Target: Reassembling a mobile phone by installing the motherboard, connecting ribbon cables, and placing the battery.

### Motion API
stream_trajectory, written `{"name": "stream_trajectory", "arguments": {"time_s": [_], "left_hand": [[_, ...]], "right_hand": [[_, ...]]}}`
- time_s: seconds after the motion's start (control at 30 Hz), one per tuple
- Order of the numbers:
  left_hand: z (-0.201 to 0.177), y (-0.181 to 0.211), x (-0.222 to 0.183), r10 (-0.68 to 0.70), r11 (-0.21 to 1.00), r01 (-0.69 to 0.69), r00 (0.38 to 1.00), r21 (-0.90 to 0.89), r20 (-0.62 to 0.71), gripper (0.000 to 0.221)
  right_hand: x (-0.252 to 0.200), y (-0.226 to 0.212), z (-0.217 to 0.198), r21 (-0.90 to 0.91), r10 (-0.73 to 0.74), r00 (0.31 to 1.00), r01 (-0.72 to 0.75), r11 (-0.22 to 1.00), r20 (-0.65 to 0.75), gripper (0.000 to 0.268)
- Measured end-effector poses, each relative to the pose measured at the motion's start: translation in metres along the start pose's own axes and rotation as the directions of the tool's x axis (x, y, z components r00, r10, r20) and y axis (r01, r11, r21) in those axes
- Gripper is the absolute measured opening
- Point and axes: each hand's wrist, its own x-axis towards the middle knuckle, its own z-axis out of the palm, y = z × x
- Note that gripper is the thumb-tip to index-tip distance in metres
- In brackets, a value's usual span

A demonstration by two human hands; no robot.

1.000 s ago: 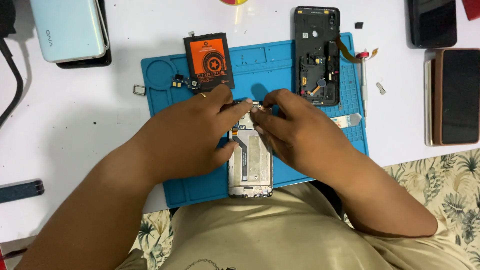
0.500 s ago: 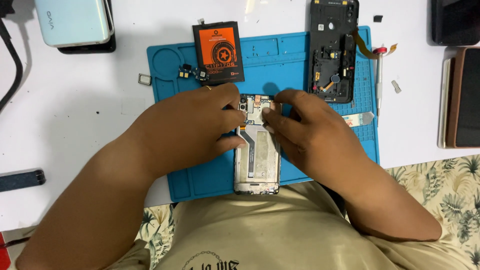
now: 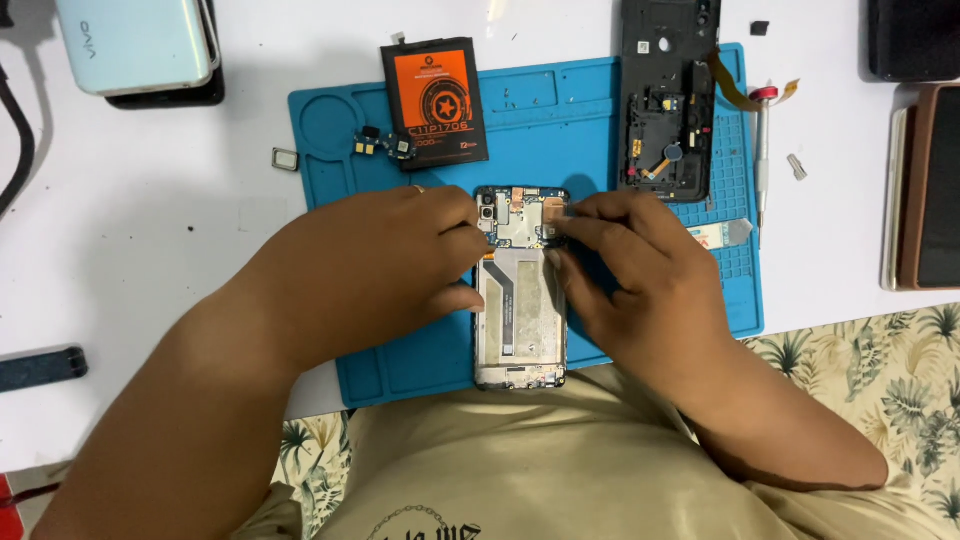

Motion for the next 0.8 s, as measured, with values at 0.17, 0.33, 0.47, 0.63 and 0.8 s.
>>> {"name": "stream_trajectory", "arguments": {"time_s": [0.17, 0.33, 0.47, 0.63, 0.8], "left_hand": [[0.001, -0.001, 0.001, 0.022, 0.999, -0.021, 0.999, 0.03, -0.049, 0.039], [0.002, 0.002, 0.002, 0.023, 1.0, -0.022, 0.992, 0.01, -0.123, 0.047], [0.003, 0.007, 0.005, 0.002, 0.999, 0.004, 0.993, 0.051, -0.12, 0.053], [0.002, 0.013, 0.007, 0.004, 0.994, 0.012, 0.99, 0.113, -0.141, 0.052], [-0.016, 0.02, 0.006, 0.021, 0.993, 0.003, 0.977, 0.114, -0.211, 0.034]], "right_hand": [[0.004, -0.001, 0.002, -0.031, -0.022, 0.998, 0.02, 0.999, -0.057, 0.019], [0.004, 0.005, 0.004, -0.028, -0.044, 0.998, 0.042, 0.999, -0.049, 0.022], [0.002, 0.01, 0.006, -0.025, -0.053, 0.998, 0.052, 0.998, -0.028, 0.02], [0.003, 0.01, 0.006, -0.028, -0.051, 0.999, 0.051, 0.998, 0.0, 0.018], [0.006, 0.009, 0.004, -0.008, -0.054, 0.998, 0.055, 0.998, 0.027, 0.024]]}}
